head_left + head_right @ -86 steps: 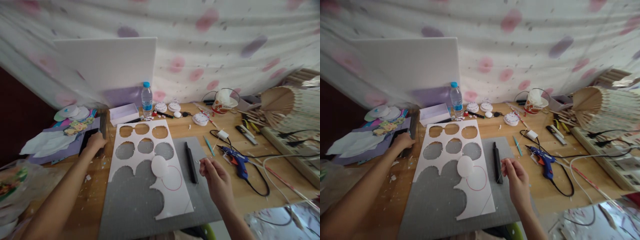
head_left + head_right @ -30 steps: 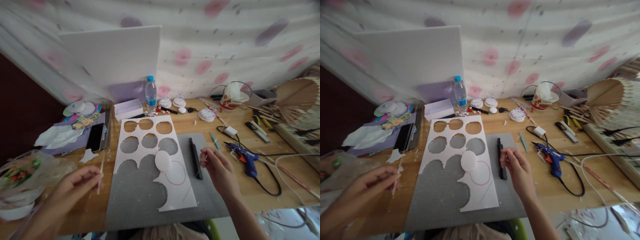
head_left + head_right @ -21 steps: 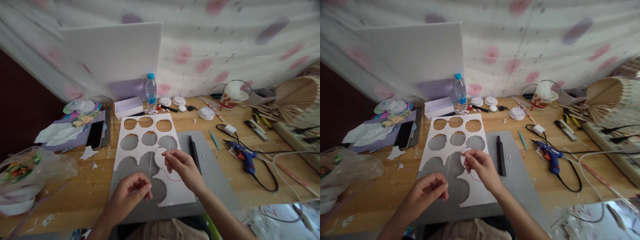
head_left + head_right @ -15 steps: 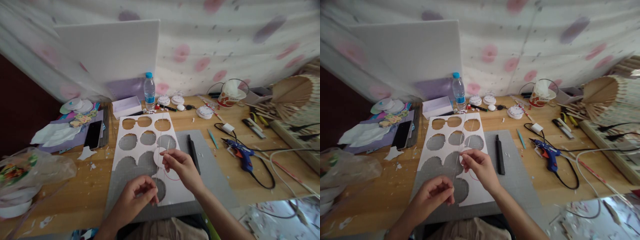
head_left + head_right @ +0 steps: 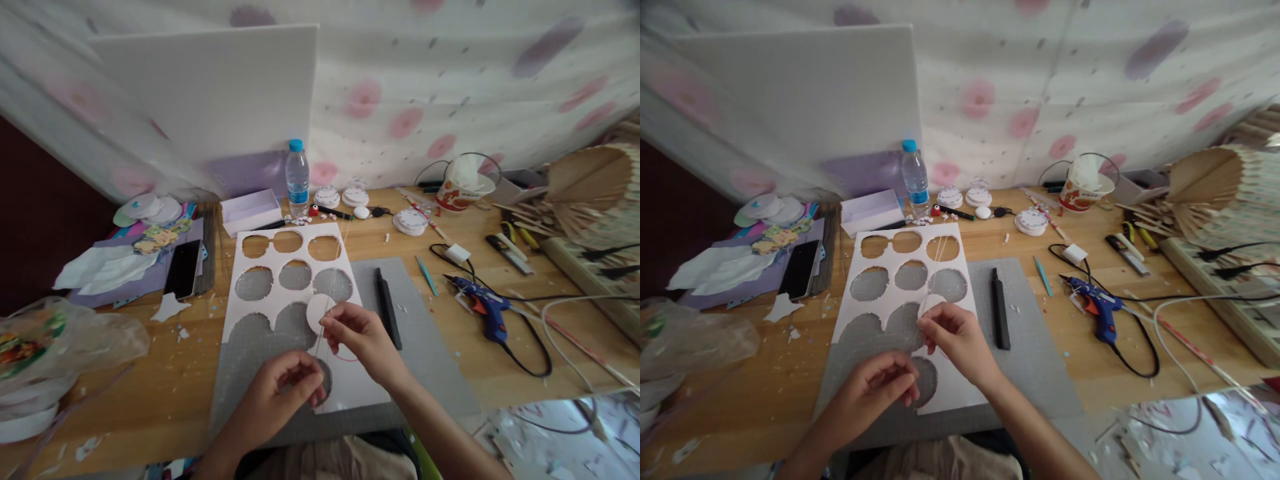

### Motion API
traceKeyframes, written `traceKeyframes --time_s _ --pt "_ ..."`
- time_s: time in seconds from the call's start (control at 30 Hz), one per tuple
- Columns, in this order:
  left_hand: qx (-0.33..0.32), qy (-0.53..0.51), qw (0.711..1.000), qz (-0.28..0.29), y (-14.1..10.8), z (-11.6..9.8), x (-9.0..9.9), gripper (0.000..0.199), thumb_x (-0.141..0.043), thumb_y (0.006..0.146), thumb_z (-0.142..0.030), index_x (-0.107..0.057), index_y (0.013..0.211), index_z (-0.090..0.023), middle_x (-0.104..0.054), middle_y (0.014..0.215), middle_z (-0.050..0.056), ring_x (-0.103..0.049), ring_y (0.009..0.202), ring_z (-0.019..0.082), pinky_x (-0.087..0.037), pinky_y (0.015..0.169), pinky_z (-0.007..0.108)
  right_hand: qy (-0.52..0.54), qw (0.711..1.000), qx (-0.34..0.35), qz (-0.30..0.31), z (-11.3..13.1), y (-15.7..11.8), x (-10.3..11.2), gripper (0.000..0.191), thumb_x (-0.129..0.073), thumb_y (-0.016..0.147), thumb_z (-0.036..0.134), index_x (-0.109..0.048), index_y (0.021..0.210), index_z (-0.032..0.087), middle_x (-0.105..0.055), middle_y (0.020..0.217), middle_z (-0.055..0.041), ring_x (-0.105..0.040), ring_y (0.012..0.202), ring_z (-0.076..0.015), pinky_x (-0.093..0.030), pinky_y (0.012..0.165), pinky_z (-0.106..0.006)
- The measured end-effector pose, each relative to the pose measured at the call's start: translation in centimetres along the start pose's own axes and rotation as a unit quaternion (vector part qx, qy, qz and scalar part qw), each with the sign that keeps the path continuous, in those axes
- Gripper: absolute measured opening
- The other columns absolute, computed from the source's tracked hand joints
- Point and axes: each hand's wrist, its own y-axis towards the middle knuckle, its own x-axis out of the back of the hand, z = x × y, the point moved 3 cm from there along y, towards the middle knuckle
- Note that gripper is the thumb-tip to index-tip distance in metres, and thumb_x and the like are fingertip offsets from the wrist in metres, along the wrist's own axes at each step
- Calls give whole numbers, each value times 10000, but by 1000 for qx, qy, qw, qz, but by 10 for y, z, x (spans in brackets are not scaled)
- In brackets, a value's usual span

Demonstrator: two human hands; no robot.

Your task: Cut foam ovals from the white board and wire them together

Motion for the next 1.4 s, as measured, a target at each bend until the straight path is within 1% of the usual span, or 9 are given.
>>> traceKeyframes --time_s 0.3,0.6,0.73,0.83,0.9,0.97,1.07,1.27,1.4 --pt "30 -45 997 -51 8 2 4 404 -648 781 -563 -726 811 -167 -719 668 63 -633 563 153 -479 537 242 -29 999 28 -17 -1 1 6 286 -713 780 452 -629 725 184 -606 612 14 -547 511 -97 -479 502 -230" --pt "52 -90 990 -97 3 6 1 424 -709 709 -574 -778 820 -170 -759 714 95 -654 572 171 -502 567 271 -22 997 43 -62 -1 2 11 265 -722 779 429 -635 721 186 -608 619 15 -545 531 -102 -480 525 -236" --pt "64 -75 987 -124 -5 13 16 393 -721 702 -550 -784 793 -174 -765 733 97 -657 616 183 -511 608 284 0 989 82 -126 7 5 34 212 -728 786 390 -656 765 192 -625 664 13 -569 577 -96 -502 559 -211" --pt "78 -63 978 -185 -17 20 44 365 -738 683 -528 -779 767 -175 -765 735 93 -662 638 193 -517 630 291 29 968 120 -217 23 3 65 209 -764 742 381 -658 765 202 -644 733 5 -601 661 -103 -530 596 -196" --pt "72 -55 956 -280 -29 19 70 339 -765 640 -502 -771 754 -183 -763 728 78 -660 642 196 -516 630 290 55 949 149 -272 34 -2 86 232 -807 680 365 -651 733 201 -658 749 7 -616 688 -100 -545 613 -184" --pt "47 -37 916 -397 -42 15 96 296 -786 593 -461 -758 722 -196 -760 725 53 -658 661 193 -516 638 281 66 930 176 -317 43 -10 105 235 -827 649 326 -651 730 195 -675 750 4 -628 705 -96 -556 639 -175" --pt "25 10 869 -495 -57 10 123 249 -757 613 -429 -737 710 -200 -753 747 32 -663 718 199 -519 672 279 61 906 200 -368 47 -23 125 207 -817 663 292 -664 751 184 -685 739 -1 -652 720 -96 -566 648 -158" --pt "44 163 825 -539 -60 18 154 281 -648 718 -445 -729 815 -194 -740 719 23 -665 711 214 -499 717 304 47 887 215 -406 43 -39 138 180 -806 682 265 -669 735 160 -694 739 -4 -658 691 -85 -580 649 -148" --pt "161 392 743 -518 -34 6 170 273 -540 791 -396 -741 767 -213 -738 737 40 -642 699 239 -421 597 300 38 890 219 -399 45 -42 136 196 -813 673 275 -665 738 162 -702 752 -5 -668 723 -96 -580 651 -142"
